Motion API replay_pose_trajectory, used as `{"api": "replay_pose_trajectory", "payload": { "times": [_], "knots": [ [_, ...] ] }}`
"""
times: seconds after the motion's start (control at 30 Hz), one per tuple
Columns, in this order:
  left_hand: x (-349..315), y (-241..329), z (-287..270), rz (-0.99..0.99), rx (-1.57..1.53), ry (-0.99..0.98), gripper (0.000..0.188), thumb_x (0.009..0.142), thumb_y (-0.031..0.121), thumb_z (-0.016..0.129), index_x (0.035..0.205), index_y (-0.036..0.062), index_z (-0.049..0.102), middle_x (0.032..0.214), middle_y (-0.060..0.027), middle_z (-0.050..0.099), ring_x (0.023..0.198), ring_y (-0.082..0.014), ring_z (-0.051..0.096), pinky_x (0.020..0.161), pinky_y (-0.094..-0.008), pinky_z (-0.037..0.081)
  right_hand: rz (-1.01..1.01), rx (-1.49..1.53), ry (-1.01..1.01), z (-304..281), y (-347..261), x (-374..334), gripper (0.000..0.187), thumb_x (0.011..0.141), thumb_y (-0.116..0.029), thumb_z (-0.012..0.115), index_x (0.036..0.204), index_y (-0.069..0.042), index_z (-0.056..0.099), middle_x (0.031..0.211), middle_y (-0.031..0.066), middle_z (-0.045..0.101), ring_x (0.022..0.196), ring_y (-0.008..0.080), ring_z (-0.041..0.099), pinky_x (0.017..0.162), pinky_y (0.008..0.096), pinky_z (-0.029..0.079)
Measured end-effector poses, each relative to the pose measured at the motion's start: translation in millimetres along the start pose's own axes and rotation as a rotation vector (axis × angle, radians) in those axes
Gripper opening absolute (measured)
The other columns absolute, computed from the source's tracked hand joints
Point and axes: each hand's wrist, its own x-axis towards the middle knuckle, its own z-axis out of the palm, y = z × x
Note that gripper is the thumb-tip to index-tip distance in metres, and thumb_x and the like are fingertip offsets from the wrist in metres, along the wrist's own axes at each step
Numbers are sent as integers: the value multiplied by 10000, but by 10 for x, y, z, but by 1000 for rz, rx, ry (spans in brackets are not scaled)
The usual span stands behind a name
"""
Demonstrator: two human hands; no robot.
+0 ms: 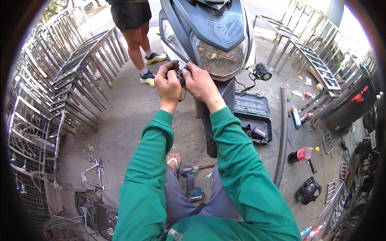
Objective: The person removes the headlight bulb from a scooter, replaces it with a new bulb, and reassembles the headlight housing. The person uses hands to handle the bulb and housing, and a power drill to remove and install screws.
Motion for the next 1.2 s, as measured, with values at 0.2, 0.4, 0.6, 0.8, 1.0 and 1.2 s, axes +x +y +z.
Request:
{"api": "replay_pose_trajectory", "payload": {
  "times": [0.2,0.4,0.6,0.8,1.0,1.2],
  "knots": [
    [10,-5,8,3,-4,5,320,909,30,469,1087,-71,716,1013,-153,735,937,-215,688,874,-333,543,-92,-60,-5,2,18,34,262,1025,-214,525,1059,31,614,935,318,670,933,519,635,779,547,504],
    [2,-86,5,79,52,24,318,896,27,476,1079,-67,719,1023,-148,724,935,-226,689,880,-341,545,-111,-101,50,101,74,69,272,1023,-208,514,1031,31,642,939,319,665,922,525,629,780,555,509],
    [4,-7,2,77,41,4,303,901,18,493,1077,-64,726,1031,-135,725,943,-197,678,867,-321,538,-111,-58,111,116,137,101,342,1053,-277,513,1004,24,666,785,237,672,720,398,680,674,465,540],
    [281,119,-464,-55,-185,93,214,979,52,623,1114,-76,730,1012,-76,742,870,-113,670,800,-237,534,-30,120,198,-120,138,-19,323,1072,-272,566,938,-3,684,654,21,611,554,89,585,523,270,484],
    [271,-53,-969,-457,-373,-227,248,990,83,663,1199,-41,715,1066,-85,734,921,-145,707,822,-275,594,-158,-22,113,-102,38,-194,224,1028,-190,640,941,12,683,744,26,649,662,83,603,611,250,488],
    [279,-203,-1110,-537,-550,-451,355,998,162,694,1285,-40,640,1149,-110,704,1034,-187,682,918,-323,570,-188,-70,6,-5,-106,-336,733,823,-138,839,1465,-41,500,1367,201,621,1184,274,651,924,360,565]
  ]
}}
